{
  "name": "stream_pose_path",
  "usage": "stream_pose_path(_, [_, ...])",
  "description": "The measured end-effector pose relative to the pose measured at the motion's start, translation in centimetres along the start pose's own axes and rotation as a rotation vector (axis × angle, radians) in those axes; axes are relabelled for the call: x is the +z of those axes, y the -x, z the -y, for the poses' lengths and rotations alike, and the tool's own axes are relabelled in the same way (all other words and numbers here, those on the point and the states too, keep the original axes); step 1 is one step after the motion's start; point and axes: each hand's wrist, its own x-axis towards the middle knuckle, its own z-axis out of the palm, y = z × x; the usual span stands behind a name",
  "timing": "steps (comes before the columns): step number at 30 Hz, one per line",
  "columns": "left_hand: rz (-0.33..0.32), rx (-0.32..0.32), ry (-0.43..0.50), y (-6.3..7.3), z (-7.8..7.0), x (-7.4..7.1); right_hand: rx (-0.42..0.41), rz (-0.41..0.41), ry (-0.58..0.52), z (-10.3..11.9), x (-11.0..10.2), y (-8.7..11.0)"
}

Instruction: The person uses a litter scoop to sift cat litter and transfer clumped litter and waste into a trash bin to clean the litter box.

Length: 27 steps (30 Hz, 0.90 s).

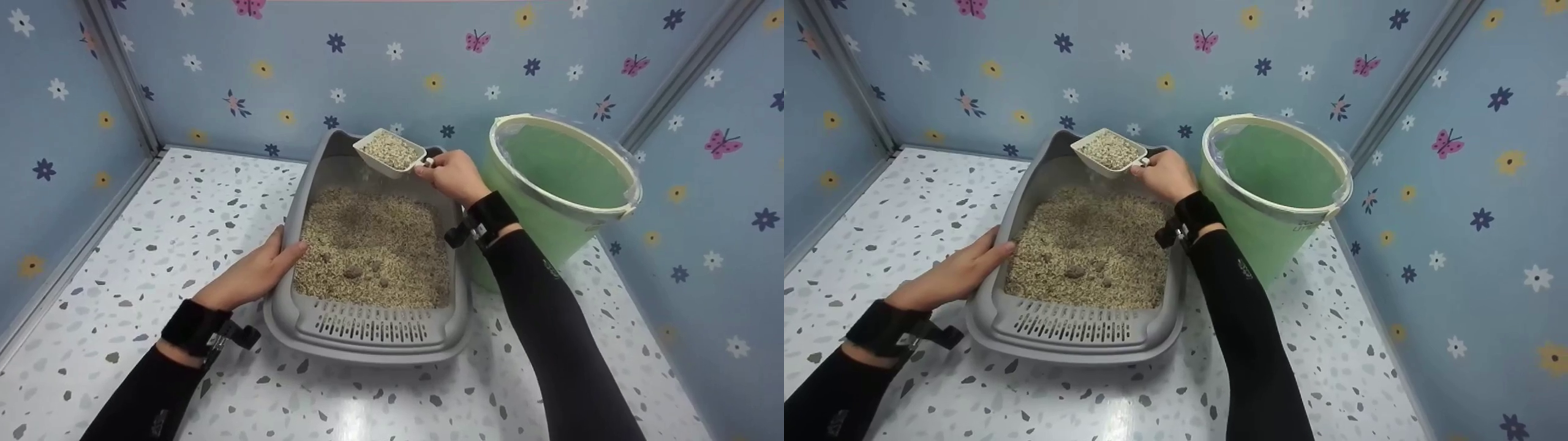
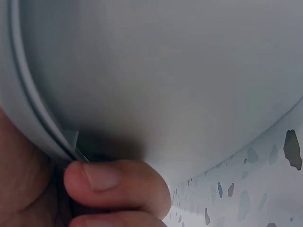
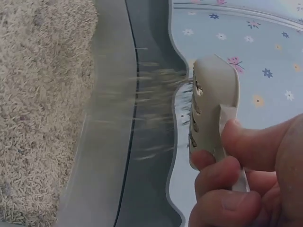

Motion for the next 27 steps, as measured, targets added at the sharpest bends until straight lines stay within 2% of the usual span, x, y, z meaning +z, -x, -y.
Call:
stream_pose_path(9, [0.012, 0.005, -0.002, 0.0, -0.3, 0.0, -0.009, 0.005, 0.003, -0.3, -0.3, 0.7])
stream_pose_path(17, [0.008, 0.019, 0.005, -0.1, -0.5, 0.0, -0.091, 0.105, -0.022, 0.3, -1.2, 0.4])
stream_pose_path(23, [0.009, 0.018, -0.007, -0.2, -0.8, 0.1, -0.067, 0.087, 0.057, -0.5, -2.1, 1.0])
stream_pose_path(27, [0.010, 0.017, -0.005, -0.3, -0.8, 0.2, -0.088, 0.104, 0.008, -0.3, -1.6, 1.0])
